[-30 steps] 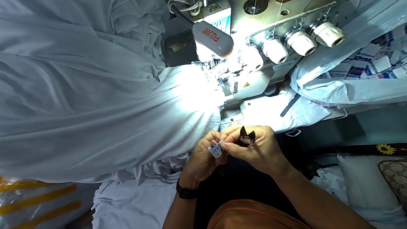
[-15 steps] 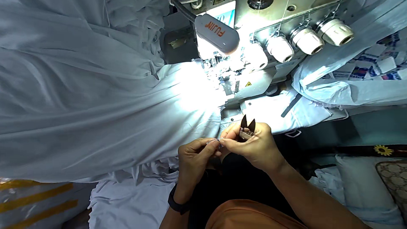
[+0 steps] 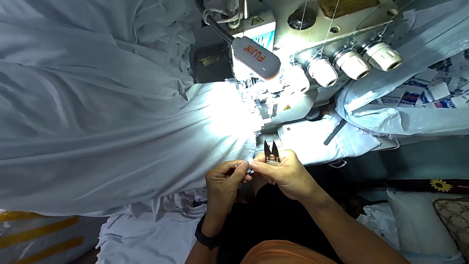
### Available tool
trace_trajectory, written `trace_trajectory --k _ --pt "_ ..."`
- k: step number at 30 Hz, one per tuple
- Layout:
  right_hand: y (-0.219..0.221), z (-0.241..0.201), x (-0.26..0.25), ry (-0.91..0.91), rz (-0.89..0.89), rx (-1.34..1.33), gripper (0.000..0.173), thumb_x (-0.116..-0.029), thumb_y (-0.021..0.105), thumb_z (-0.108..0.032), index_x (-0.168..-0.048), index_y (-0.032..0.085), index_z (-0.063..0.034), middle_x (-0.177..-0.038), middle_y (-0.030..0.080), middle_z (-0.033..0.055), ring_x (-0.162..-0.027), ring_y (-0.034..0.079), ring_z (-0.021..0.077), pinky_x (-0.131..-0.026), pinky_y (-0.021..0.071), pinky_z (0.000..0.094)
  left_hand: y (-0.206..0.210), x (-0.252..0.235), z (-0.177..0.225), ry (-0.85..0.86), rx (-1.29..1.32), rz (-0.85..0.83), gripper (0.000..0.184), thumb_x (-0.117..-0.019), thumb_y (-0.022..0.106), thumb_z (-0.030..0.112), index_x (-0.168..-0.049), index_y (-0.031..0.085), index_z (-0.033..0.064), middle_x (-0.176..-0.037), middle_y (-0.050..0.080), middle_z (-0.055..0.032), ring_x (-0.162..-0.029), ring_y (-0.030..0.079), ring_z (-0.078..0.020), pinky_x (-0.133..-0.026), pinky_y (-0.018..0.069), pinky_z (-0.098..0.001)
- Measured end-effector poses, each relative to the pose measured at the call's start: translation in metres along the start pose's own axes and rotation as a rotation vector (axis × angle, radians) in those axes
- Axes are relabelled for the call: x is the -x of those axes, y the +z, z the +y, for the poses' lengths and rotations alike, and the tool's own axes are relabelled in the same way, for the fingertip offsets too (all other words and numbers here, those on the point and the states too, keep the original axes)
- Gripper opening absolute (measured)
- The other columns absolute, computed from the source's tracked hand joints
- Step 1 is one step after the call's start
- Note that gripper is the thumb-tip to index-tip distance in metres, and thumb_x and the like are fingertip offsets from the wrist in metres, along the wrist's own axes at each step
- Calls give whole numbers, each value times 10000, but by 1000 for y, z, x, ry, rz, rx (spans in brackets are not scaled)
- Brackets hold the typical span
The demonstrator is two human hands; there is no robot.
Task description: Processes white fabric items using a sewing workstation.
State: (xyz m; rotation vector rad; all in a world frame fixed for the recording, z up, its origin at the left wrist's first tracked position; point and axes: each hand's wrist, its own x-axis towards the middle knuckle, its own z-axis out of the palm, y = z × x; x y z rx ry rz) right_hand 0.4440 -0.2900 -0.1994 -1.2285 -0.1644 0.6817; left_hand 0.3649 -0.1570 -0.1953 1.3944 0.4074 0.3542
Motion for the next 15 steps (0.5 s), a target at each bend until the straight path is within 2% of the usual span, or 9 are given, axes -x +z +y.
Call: trace_trajectory --k 6,9,11,12,14,15 --pt "4 1 -2 -76 63 61 169 -854 696 -14 -728 716 -125 -600 619 -102 -487 496 -57 -468 404 119 -5 -8 10 6 -137 -73 96 -908 650 -42 -896 708 34 -744 715 72 -650 688 -11 -634 605 -190" --pt "5 0 -2 -155 58 126 150 -858 694 -44 -735 704 -129 -618 613 -120 -506 501 -72 -477 409 111 -9 -13 10 103 -277 -131 61 -920 651 29 -886 701 33 -756 678 82 -675 633 41 -651 549 -141" --pt "2 -2 -5 -369 25 222 87 -889 692 -51 -807 705 -75 -705 633 -103 -587 522 -98 -535 427 74 -12 -19 16 206 -345 -152 75 -928 649 52 -888 701 14 -761 676 71 -684 619 55 -654 532 -125" --pt "-2 -2 -9 -533 30 309 60 -903 692 -55 -854 712 -26 -770 651 -62 -658 536 -100 -597 439 58 -14 -22 24 264 -364 -156 81 -929 646 53 -891 701 7 -771 688 67 -700 630 55 -669 542 -129" --pt "-16 -2 -24 -850 113 561 111 -919 689 -57 -936 714 50 -875 700 69 -790 596 -34 -741 479 75 -18 -30 44 355 -390 -155 83 -948 639 76 -909 705 42 -804 706 100 -741 650 58 -703 559 -135" --pt "-25 -1 -34 -963 176 704 115 -923 682 -57 -961 709 49 -903 706 115 -817 621 21 -773 494 104 -21 -35 53 383 -403 -154 85 -962 637 101 -918 704 70 -816 706 122 -756 653 59 -717 561 -139"
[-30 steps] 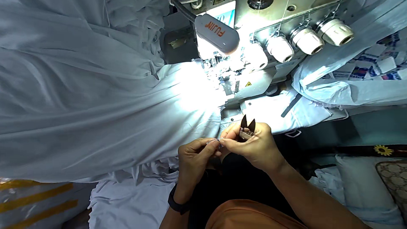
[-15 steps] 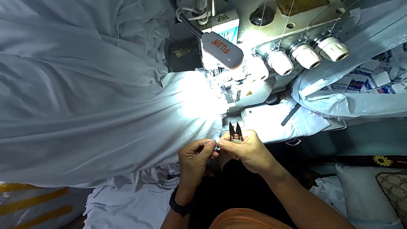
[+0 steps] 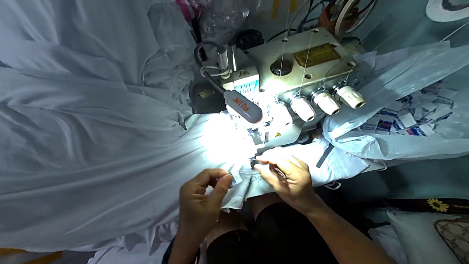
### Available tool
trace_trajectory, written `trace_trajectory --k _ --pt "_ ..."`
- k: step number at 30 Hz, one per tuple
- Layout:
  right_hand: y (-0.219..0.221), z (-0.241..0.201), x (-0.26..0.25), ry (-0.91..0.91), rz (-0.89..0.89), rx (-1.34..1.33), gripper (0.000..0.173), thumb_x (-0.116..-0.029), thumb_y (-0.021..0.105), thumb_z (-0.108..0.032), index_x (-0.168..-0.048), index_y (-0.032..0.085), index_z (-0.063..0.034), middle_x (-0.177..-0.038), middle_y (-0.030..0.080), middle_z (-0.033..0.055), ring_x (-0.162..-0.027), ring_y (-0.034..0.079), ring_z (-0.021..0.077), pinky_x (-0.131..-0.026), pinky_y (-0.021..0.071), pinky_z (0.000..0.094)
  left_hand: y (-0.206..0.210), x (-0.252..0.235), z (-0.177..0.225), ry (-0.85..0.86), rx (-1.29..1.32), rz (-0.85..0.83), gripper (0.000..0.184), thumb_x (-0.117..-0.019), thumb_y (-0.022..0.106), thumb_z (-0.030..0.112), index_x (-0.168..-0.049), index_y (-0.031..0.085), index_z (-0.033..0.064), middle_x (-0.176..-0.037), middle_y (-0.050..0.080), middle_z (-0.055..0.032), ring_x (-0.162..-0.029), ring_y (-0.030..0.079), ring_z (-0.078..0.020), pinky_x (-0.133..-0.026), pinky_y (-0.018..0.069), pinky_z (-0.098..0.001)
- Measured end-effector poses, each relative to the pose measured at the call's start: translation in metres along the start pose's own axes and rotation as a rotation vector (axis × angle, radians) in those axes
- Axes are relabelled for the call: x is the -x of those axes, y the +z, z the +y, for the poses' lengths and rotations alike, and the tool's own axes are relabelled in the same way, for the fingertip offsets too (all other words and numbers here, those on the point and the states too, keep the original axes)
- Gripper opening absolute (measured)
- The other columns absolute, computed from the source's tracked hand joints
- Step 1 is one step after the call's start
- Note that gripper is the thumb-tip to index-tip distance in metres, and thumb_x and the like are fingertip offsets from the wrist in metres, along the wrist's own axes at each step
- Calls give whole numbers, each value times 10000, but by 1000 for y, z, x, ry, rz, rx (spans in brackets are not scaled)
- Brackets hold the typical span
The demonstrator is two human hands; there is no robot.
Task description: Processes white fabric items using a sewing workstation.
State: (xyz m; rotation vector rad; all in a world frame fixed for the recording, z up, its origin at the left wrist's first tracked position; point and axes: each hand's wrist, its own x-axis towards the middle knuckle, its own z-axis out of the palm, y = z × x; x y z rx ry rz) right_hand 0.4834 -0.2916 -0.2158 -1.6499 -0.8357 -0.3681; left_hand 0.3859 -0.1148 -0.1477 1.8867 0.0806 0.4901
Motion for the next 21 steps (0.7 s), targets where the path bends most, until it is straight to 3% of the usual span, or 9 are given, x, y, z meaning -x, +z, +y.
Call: trace_trajectory --k 3,5,7,9,11,13,16,18,21 --pt "-2 33 -12 -234 -16 293 130 -944 647 -76 -996 748 -13 -887 681 167 -713 640 164 -654 523 212 -8 -23 5 58 -97 17 103 -965 650 153 -901 712 102 -869 714 127 -847 664 54 -802 562 -149" --pt "1 42 -16 -330 -51 330 147 -968 633 -113 -1018 770 -93 -879 665 158 -652 598 169 -590 492 230 0 -35 1 68 -210 16 110 -917 670 159 -844 728 101 -958 711 73 -994 648 15 -909 539 -189" --pt "5 44 -16 -382 -62 293 129 -997 622 -138 -1022 748 -127 -877 648 132 -663 557 152 -612 458 219 15 -43 -6 42 -334 -4 120 -878 705 192 -806 755 109 -1070 696 -2 -1122 600 -88 -1010 450 -342" --pt "8 40 -14 -385 -40 202 116 -1001 610 -117 -1004 723 -93 -894 649 133 -715 559 141 -670 457 192 28 -51 -17 29 -447 -21 142 -868 719 224 -788 766 116 -1109 701 -57 -1187 589 -189 -1044 362 -528" --pt "7 34 -14 -373 -20 183 115 -1011 591 -115 -986 695 -73 -915 636 132 -760 572 135 -715 469 174 34 -55 -25 31 -520 -24 151 -853 716 208 -756 756 99 -1131 704 -98 -1259 567 -251 -1065 308 -605" --pt "6 31 -14 -379 -21 229 123 -1031 568 -133 -993 676 -85 -945 644 121 -783 579 136 -733 474 179 36 -57 -27 41 -557 -20 147 -837 719 196 -733 746 96 -1129 710 -94 -1262 569 -247 -1064 299 -606" --pt "4 29 -13 -421 -42 322 161 -1021 558 -109 -989 715 -88 -973 752 127 -731 631 179 -660 471 265 37 -57 -27 37 -573 -19 157 -837 713 213 -731 743 102 -1109 716 -78 -1243 583 -238 -1063 305 -613" --pt "4 27 -13 -408 -57 371 184 -1001 566 -102 -941 740 -92 -918 768 107 -651 606 188 -592 434 294 35 -58 -27 32 -571 -15 162 -835 724 233 -732 747 110 -1085 722 -62 -1213 600 -223 -1050 319 -609" --pt "2 18 -14 -362 -88 445 205 -997 553 -107 -935 749 -106 -887 765 81 -624 588 174 -572 420 291 29 -59 -29 10 -535 -31 142 -821 742 240 -730 743 131 -1092 715 -33 -1191 600 -174 -1074 326 -568"
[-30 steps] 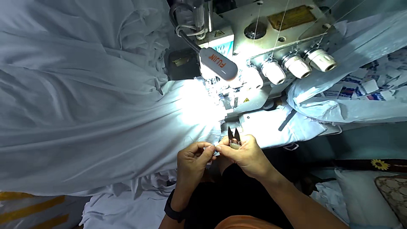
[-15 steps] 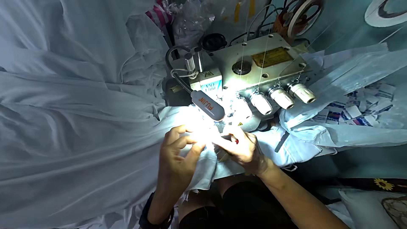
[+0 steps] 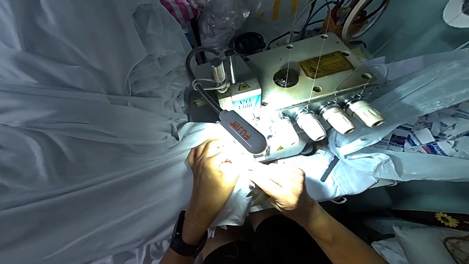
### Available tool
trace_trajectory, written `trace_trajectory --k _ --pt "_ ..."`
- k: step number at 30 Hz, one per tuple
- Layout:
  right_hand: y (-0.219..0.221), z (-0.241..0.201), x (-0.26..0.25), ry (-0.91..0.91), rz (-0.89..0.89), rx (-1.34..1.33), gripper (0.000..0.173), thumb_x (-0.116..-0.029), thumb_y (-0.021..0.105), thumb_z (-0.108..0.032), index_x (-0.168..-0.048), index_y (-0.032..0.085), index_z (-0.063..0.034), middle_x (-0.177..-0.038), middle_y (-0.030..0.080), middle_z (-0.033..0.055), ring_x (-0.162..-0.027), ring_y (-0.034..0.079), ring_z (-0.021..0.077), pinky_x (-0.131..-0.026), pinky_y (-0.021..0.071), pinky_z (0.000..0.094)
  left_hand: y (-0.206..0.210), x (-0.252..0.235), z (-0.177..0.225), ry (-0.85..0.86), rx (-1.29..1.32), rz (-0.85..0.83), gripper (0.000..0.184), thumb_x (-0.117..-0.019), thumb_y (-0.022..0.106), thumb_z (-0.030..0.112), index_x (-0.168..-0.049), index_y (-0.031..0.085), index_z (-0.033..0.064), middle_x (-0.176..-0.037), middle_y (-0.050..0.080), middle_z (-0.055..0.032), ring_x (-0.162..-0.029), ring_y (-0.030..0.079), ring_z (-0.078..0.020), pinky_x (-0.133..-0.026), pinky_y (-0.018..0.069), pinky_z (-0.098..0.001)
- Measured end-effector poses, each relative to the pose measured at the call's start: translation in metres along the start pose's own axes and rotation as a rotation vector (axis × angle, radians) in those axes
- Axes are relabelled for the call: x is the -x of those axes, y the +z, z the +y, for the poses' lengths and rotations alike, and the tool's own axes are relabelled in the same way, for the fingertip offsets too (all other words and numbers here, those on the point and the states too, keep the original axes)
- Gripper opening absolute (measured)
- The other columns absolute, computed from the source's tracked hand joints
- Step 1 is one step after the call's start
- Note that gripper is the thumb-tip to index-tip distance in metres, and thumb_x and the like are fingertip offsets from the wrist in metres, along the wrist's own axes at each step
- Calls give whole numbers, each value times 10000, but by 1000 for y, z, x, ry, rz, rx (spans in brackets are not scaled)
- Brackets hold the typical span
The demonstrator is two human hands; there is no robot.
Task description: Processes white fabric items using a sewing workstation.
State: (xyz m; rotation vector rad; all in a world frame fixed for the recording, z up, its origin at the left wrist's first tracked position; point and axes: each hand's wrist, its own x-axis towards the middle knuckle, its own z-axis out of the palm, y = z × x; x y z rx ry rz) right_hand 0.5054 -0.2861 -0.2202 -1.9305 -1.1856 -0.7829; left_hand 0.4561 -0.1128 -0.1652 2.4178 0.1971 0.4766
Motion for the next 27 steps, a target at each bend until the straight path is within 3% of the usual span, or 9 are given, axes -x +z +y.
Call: trace_trajectory --k 3,10,18,27 --pt "-2 -4 -2 23 -12 15 209 -985 550 -92 -926 751 -100 -864 756 79 -612 576 171 -563 411 289 -4 -2 -2 -4 21 -11 135 -815 743 250 -731 729 146 -1067 706 -15 -1150 605 -136 -1068 345 -509" --pt "-6 -11 -6 112 -45 19 225 -942 553 -87 -934 778 -94 -961 765 130 -628 631 189 -532 448 287 2 -4 5 -15 -41 22 163 -797 732 207 -696 684 89 -1020 708 -72 -1079 630 -214 -980 398 -516" --pt "-6 -14 -6 184 -32 32 206 -895 579 -103 -893 785 -96 -833 685 124 -594 594 178 -486 425 275 7 -8 5 -33 -14 83 100 -794 767 107 -728 712 58 -1001 718 -97 -1043 649 -252 -969 424 -536" --pt "-4 -13 -3 143 -29 51 210 -913 563 -78 -897 773 -85 -945 744 145 -660 652 210 -528 462 291 6 -10 6 -32 -6 94 113 -788 771 83 -709 698 47 -987 721 -102 -1032 653 -247 -953 433 -515"
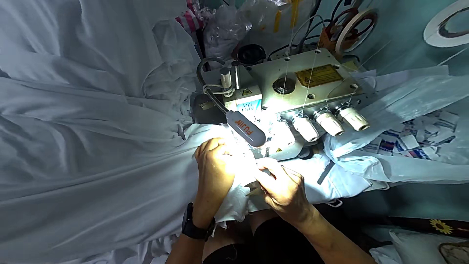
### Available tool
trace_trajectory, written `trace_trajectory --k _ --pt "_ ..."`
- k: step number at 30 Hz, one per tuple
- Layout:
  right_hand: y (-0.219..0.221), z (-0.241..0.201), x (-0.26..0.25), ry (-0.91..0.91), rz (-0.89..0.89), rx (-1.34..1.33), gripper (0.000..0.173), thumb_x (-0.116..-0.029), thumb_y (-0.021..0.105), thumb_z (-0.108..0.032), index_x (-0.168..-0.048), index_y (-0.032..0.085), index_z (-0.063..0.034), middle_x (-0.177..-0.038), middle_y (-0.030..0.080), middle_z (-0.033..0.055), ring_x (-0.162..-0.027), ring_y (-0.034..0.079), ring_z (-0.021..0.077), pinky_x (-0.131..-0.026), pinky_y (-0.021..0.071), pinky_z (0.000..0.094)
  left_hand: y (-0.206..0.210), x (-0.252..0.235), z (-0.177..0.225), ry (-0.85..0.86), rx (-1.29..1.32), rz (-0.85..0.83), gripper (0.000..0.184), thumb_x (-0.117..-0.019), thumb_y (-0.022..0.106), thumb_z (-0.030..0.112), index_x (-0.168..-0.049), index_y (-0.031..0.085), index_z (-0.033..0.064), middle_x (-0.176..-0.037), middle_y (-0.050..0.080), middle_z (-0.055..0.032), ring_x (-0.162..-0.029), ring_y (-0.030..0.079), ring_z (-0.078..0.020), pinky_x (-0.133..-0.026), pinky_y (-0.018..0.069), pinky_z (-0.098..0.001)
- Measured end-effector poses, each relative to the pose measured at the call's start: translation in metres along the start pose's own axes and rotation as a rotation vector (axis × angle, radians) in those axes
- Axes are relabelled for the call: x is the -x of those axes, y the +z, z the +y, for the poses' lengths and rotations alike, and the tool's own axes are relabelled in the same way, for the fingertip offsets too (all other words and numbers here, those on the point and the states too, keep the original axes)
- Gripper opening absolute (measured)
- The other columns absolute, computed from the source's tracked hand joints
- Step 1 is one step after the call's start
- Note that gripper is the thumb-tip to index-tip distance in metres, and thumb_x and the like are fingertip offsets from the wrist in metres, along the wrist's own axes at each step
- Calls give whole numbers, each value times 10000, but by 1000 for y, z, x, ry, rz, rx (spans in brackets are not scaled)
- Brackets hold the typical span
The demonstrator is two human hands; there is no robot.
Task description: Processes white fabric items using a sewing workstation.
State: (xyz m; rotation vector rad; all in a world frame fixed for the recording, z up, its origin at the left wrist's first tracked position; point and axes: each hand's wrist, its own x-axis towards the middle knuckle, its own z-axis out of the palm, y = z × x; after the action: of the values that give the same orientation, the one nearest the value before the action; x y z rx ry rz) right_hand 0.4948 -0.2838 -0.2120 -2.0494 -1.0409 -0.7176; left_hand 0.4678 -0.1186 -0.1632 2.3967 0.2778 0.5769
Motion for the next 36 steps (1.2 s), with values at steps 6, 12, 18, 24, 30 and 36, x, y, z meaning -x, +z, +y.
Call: trace_trajectory --k 6,12,18,24,30,36 --pt "2 2 2 -61 11 22 209 -934 557 -60 -913 765 -62 -984 771 146 -679 663 216 -564 472 297 1 1 0 10 -5 13 77 -759 768 53 -716 705 42 -999 726 -109 -1046 656 -253 -969 425 -524" --pt "0 1 0 -94 -28 91 215 -929 564 -63 -891 775 -84 -936 783 93 -598 590 196 -523 400 314 4 3 -2 57 -58 43 59 -806 744 99 -838 726 53 -1008 730 -89 -1034 669 -248 -949 450 -534" --pt "-4 -9 -2 -49 -51 181 238 -932 554 -105 -878 786 -106 -908 783 75 -589 590 196 -518 390 318 -5 9 -20 254 -97 -14 168 -874 675 191 -934 823 141 -1100 765 -53 -1216 656 -201 -1052 458 -481" --pt "1 -12 -4 40 -51 170 243 -926 562 -139 -928 802 -104 -999 784 116 -648 637 230 -540 423 337 -6 -3 -27 264 -36 -29 157 -828 720 162 -942 800 89 -1136 759 -63 -1225 656 -199 -1084 441 -503" --pt "4 -13 -5 99 -33 132 242 -911 579 -177 -936 809 -106 -978 740 170 -654 637 235 -529 438 322 -6 -7 -26 262 -15 -40 172 -814 740 158 -957 799 86 -1123 763 -56 -1220 659 -209 -1101 420 -516" --pt "1 -17 -5 118 -51 135 246 -902 588 -174 -968 816 -108 -959 724 170 -628 626 223 -506 430 313 -6 -9 -29 266 -15 -52 173 -816 734 149 -964 799 84 -1140 760 -57 -1229 655 -214 -1102 418 -523"
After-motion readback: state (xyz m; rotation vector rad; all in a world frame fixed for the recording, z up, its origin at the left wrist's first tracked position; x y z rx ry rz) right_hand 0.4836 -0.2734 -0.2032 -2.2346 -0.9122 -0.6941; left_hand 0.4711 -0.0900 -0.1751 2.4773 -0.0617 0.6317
